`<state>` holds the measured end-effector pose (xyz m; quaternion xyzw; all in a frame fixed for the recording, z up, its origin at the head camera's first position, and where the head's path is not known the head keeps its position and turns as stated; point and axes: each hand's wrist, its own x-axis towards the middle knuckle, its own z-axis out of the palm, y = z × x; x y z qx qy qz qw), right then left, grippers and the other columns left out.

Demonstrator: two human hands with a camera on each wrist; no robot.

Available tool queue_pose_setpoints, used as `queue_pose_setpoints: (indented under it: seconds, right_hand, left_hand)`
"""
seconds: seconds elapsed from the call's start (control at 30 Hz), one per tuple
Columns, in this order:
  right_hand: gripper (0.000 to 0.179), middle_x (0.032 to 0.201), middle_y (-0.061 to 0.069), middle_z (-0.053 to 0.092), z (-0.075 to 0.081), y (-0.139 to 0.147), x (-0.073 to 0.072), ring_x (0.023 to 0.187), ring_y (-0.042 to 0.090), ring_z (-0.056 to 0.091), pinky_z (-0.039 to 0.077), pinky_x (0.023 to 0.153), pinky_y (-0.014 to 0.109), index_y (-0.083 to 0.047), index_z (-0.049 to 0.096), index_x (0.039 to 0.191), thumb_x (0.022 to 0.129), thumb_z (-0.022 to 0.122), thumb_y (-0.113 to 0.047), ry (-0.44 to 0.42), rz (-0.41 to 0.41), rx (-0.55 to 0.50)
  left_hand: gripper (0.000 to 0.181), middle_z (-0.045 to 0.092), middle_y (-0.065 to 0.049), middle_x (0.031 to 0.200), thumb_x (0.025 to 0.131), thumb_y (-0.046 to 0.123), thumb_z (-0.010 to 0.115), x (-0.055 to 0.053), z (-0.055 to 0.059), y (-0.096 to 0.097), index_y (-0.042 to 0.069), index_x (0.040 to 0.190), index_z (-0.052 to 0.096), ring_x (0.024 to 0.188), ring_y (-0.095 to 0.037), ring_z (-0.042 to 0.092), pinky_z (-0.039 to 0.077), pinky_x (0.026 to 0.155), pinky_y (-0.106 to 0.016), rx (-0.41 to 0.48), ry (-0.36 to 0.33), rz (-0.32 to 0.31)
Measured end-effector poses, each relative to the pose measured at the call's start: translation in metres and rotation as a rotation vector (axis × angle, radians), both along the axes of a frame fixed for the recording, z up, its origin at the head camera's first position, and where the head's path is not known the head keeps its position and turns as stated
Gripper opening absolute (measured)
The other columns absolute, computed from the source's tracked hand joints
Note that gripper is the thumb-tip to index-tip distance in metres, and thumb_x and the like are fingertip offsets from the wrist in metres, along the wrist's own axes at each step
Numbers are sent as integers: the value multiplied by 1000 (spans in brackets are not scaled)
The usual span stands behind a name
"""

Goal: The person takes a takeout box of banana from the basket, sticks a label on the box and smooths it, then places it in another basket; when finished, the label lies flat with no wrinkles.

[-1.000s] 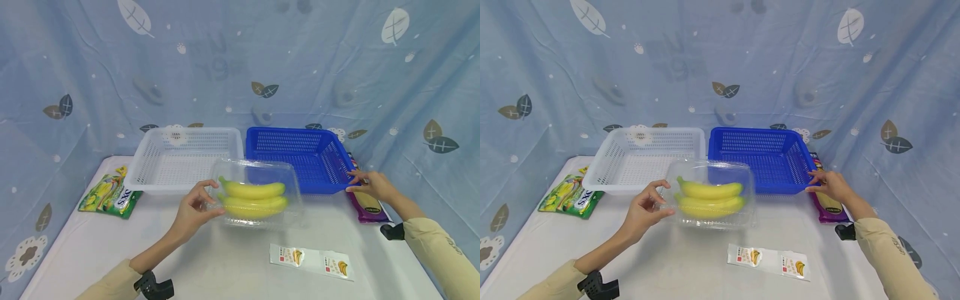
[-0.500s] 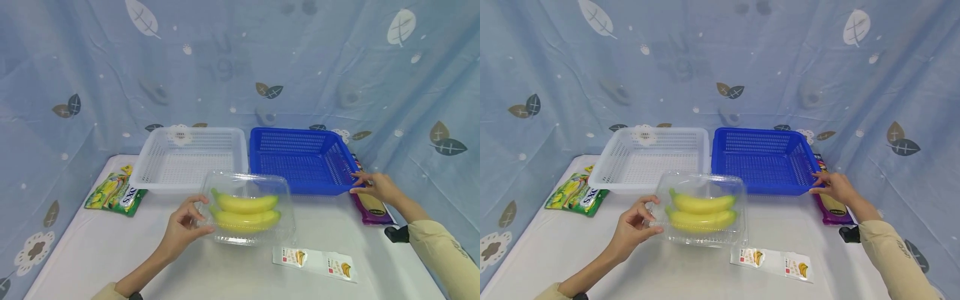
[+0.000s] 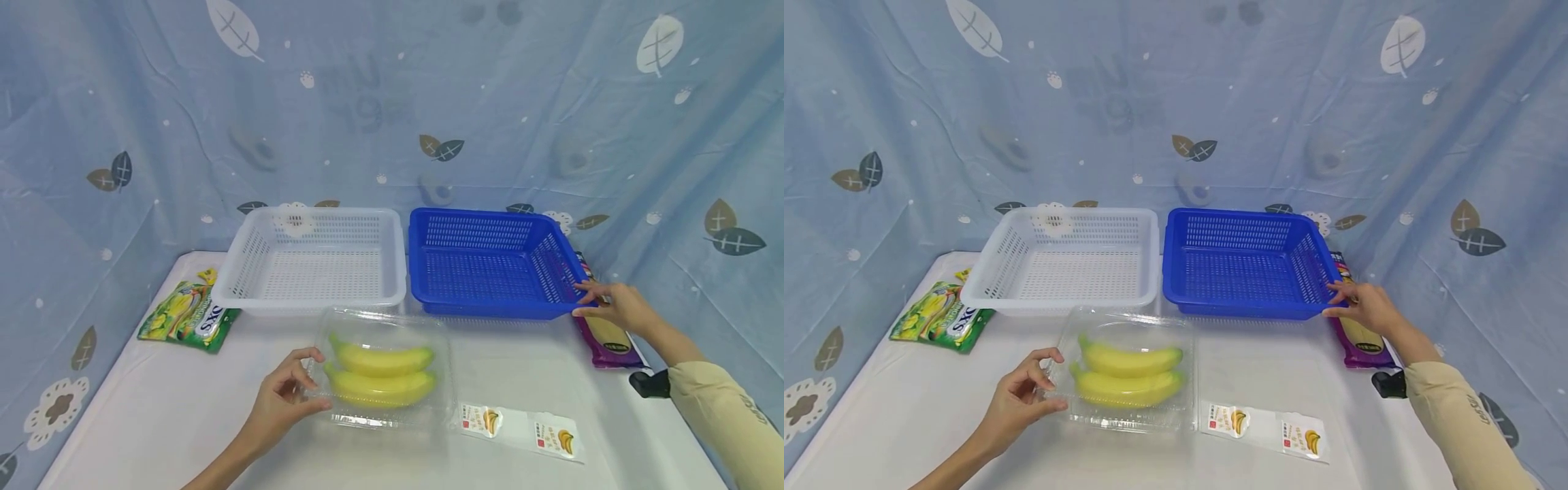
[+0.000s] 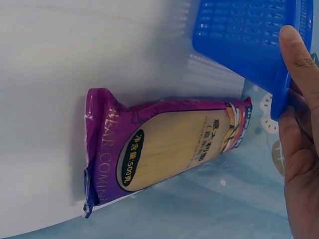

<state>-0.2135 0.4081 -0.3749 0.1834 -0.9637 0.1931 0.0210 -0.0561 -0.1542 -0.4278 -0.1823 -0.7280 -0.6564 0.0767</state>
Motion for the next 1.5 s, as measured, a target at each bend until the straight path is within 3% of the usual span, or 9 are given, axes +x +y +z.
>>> queue_pose_setpoints:
  seconds: [0.07,0.3,0.47,0.67,0.77,0.83,0.97,1.23,1.5]
  right_hand:
    - [16,122,34,54,0,1,0,50,4,32,25,44,23,-4,72,80,78,80,-18,-3,-3,-2]
    - [17,122,35,54,0,1,-1,51,5,38,25,44,23,-4,72,79,77,81,-19,2,-12,-6]
    - [17,123,33,53,0,0,-1,60,15,51,26,45,24,-5,73,81,78,80,-20,-14,-24,5]
    - [16,124,33,54,-1,-3,-2,87,44,60,27,45,24,-5,73,80,78,80,-19,-21,-17,-9]
    - [16,124,33,54,-2,-3,-2,92,49,58,28,45,23,-5,73,80,78,80,-19,-24,-13,-14]
    - [16,123,33,54,-3,-2,-3,103,54,54,30,48,22,-5,73,80,78,80,-19,-22,-13,-13]
    - [16,122,33,55,-2,0,-3,106,55,52,33,49,21,-5,73,79,77,81,-18,-4,-8,-13]
    - [15,121,33,56,-1,0,-1,106,56,51,31,47,23,-5,72,78,77,81,-17,14,1,-16]
    - [15,122,34,55,-1,1,-3,106,56,52,33,47,22,-5,72,78,77,81,-17,3,0,-10]
  left_hand:
    - [30,52,-9,122,70,-10,78,1,-4,-4,5,81,54,90,-9,46,36,55,-30,-8,-6,-5]
    - [30,50,-17,124,69,-9,79,6,-16,-12,1,80,53,109,-12,47,37,61,-30,-15,-38,20]
    - [29,52,-12,122,68,-12,78,7,-26,-18,-2,80,53,111,-11,47,35,59,-30,-2,-22,48]
    - [26,49,-9,133,74,-10,75,9,-29,-32,-1,85,53,65,-6,44,36,44,-28,-35,-54,16]
    - [25,43,-5,143,78,-3,76,12,-29,-41,6,87,55,68,-10,45,42,44,-25,-123,-84,-8]
    - [23,38,-5,149,79,2,76,14,-30,-46,11,89,57,80,-10,48,47,49,-25,-198,-75,-23]
    - [20,27,-10,155,81,6,76,18,-33,-52,16,93,63,91,-8,53,54,54,-27,-269,-28,-52]
    - [25,30,-17,153,74,-4,78,20,-36,-66,12,90,67,77,-11,54,51,47,-25,-279,44,-23]
    - [26,32,-16,152,73,-6,77,22,-36,-75,13,86,66,76,-8,59,51,47,-23,-282,68,-1]
